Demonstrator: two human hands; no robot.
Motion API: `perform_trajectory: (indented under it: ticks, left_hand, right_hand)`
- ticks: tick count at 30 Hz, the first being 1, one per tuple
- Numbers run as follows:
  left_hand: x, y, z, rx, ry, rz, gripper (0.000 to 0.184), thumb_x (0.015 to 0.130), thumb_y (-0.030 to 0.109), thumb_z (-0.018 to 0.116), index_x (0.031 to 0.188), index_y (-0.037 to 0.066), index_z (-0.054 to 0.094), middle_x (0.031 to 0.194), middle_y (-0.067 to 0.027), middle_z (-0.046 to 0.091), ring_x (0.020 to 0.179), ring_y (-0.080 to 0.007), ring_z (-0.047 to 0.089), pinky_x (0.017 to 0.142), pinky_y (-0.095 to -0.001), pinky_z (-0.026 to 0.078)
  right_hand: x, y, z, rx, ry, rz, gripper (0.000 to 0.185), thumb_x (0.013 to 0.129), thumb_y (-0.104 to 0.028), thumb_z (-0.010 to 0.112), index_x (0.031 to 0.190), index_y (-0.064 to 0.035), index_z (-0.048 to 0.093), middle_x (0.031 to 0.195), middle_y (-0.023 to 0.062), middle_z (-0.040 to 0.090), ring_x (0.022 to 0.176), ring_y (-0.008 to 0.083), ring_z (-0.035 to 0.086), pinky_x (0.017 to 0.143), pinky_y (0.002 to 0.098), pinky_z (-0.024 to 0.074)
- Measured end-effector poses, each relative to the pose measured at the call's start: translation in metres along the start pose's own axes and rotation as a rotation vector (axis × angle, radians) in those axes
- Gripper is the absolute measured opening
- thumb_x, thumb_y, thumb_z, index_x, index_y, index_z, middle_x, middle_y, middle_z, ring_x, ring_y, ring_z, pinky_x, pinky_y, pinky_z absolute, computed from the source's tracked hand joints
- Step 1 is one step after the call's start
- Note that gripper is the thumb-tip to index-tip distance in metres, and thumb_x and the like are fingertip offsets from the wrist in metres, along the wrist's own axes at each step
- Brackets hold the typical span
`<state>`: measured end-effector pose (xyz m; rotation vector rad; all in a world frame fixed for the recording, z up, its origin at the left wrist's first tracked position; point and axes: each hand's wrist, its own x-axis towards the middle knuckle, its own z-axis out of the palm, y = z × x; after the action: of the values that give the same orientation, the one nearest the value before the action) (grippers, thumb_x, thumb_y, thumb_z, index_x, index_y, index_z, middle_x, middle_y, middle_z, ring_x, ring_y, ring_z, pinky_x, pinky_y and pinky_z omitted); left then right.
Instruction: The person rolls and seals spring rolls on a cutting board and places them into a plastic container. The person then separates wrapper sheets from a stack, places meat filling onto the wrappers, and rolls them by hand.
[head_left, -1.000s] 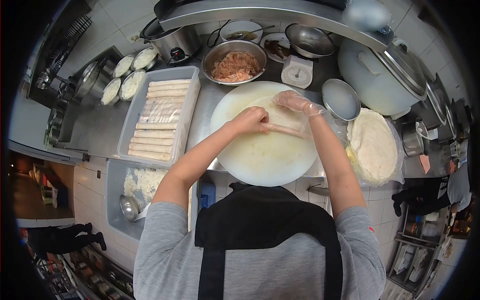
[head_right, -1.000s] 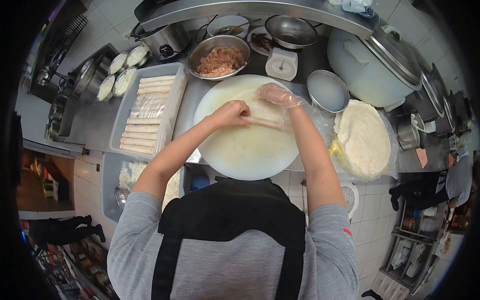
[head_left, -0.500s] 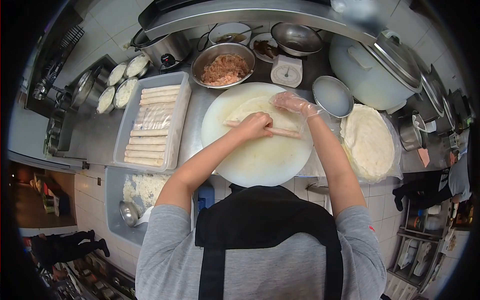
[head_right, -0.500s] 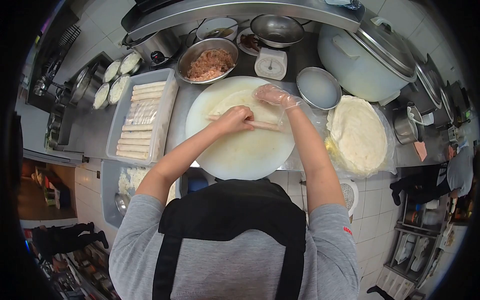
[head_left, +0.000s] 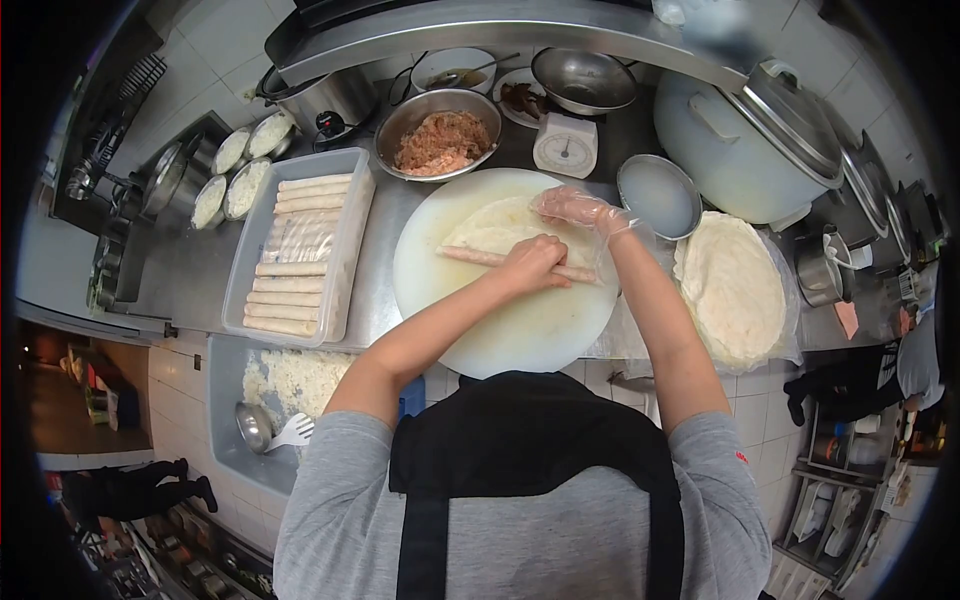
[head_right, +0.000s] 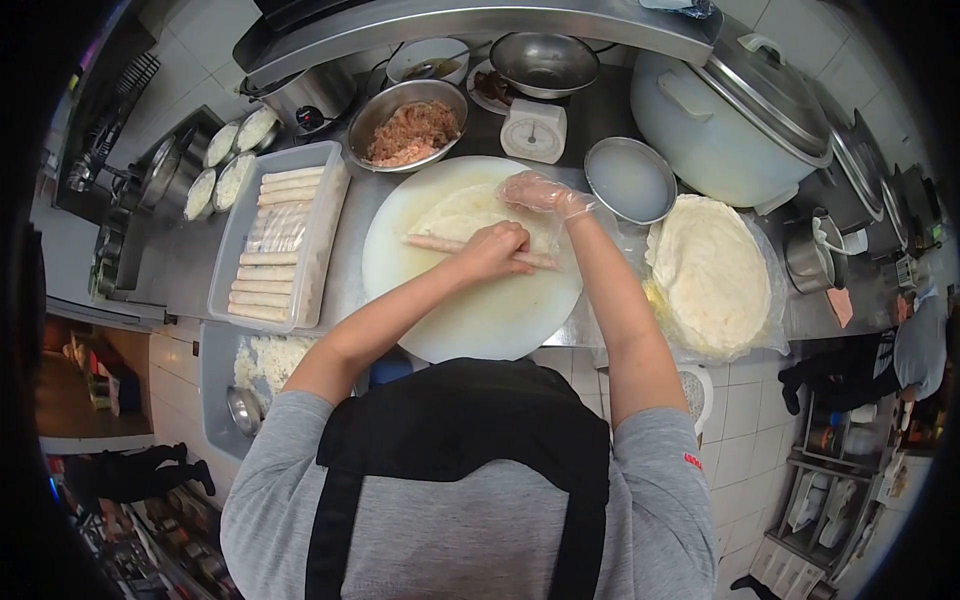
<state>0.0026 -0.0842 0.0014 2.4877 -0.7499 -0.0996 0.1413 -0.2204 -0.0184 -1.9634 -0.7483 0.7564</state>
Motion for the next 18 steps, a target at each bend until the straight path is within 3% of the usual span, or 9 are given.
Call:
perform_trajectory:
  ticks: [2,5,8,11,14,18]
  left_hand:
    - [0.003,0.002,0.002,0.034,-0.016,-0.004,0.038,0.067,0.03,0.079,0.085,0.003,0.059,0.089,-0.0123,0.061,0.09,-0.0299,0.06,0.075,-0.04,0.049]
    - [0.006,0.015,0.004,-0.037,0.034,-0.03,0.037,0.066,0.029,0.079,0.084,0.003,0.06,0.088,-0.0125,0.061,0.09,-0.0302,0.06,0.075,-0.0401,0.049]
    - [0.01,0.019,0.018,-0.039,0.095,0.01,0.036,0.067,0.028,0.079,0.082,0.003,0.06,0.088,-0.013,0.061,0.09,-0.0307,0.059,0.076,-0.04,0.049]
    - [0.013,0.019,0.016,-0.031,0.056,0.008,0.035,0.067,0.029,0.079,0.082,0.003,0.061,0.089,-0.0137,0.061,0.09,-0.0308,0.059,0.077,-0.0404,0.049]
    - [0.015,0.028,0.02,-0.041,0.068,0.012,0.035,0.067,0.029,0.078,0.083,0.003,0.061,0.092,-0.0138,0.061,0.093,-0.0309,0.058,0.079,-0.0407,0.048]
    - [0.016,0.022,0.028,-0.078,0.08,0.086,0.036,0.068,0.028,0.078,0.086,0.003,0.06,0.094,-0.0132,0.06,0.097,-0.0314,0.057,0.082,-0.0414,0.047]
  right_hand:
    - [0.0,-0.007,-0.003,-0.147,-0.033,0.02,0.035,0.088,-0.032,0.055,0.097,-0.0002,0.066,0.087,0.0095,0.064,0.078,0.0166,0.059,0.075,0.0321,0.0466]
    - [0.005,0.007,0.002,0.046,0.021,0.019,0.034,0.088,-0.032,0.055,0.094,-0.0004,0.066,0.085,0.009,0.064,0.077,0.0168,0.058,0.074,0.0321,0.0463]
    - [-0.01,-0.014,-0.001,-0.114,0.021,-0.046,0.033,0.088,-0.032,0.056,0.094,-0.0007,0.065,0.085,0.0087,0.063,0.076,0.017,0.057,0.074,0.0322,0.0462]
    - [-0.012,-0.024,-0.006,-0.15,-0.063,0.063,0.041,0.089,-0.037,0.06,0.108,-0.0005,0.064,0.1,0.0068,0.064,0.088,0.0141,0.058,0.081,0.0276,0.0468]
    - [-0.006,-0.014,-0.005,-0.062,-0.062,0.075,0.04,0.09,-0.037,0.059,0.107,-0.0007,0.064,0.099,0.007,0.064,0.088,0.0137,0.058,0.082,0.0279,0.0466]
    - [-0.014,-0.018,0.002,-0.121,0.065,-0.045,0.033,0.086,-0.031,0.056,0.096,-0.0009,0.066,0.091,0.0121,0.066,0.082,0.0208,0.06,0.078,0.0334,0.0469]
